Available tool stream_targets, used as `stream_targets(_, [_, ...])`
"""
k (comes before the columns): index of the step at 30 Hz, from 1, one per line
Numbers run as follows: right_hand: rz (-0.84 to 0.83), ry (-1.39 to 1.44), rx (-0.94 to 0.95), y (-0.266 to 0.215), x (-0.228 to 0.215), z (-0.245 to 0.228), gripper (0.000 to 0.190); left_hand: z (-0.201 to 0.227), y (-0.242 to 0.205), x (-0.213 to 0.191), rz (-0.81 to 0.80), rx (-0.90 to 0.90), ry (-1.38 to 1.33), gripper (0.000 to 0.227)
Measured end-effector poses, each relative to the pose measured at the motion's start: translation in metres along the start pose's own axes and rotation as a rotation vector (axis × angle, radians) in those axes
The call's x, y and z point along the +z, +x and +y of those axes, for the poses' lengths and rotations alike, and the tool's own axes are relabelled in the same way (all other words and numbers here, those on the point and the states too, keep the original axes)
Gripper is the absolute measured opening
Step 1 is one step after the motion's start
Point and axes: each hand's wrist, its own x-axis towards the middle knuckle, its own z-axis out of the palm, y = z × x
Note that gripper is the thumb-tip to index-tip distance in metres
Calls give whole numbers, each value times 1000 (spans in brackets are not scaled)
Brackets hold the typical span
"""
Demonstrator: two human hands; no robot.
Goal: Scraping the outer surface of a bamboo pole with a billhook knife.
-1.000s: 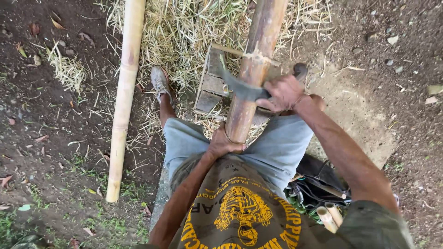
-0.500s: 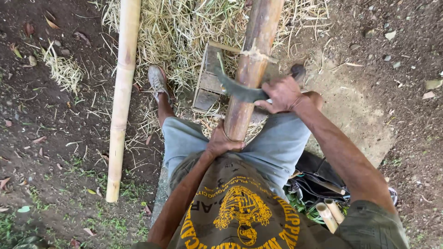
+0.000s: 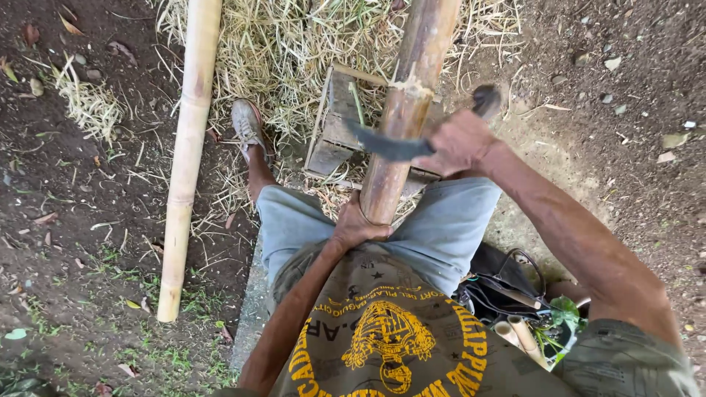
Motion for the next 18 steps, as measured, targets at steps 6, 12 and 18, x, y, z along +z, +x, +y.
stream_targets(6, [-288, 86, 354, 9, -41, 33, 71, 3, 0, -3, 3, -36, 68, 105])
stream_targets(12, [-94, 7, 67, -13, -14, 21, 77, -3, -1, 0, 11, 32, 10, 109])
stream_targets(18, [-300, 96, 143, 4, -14, 22, 86, 0, 0, -1, 0, -3, 28, 105])
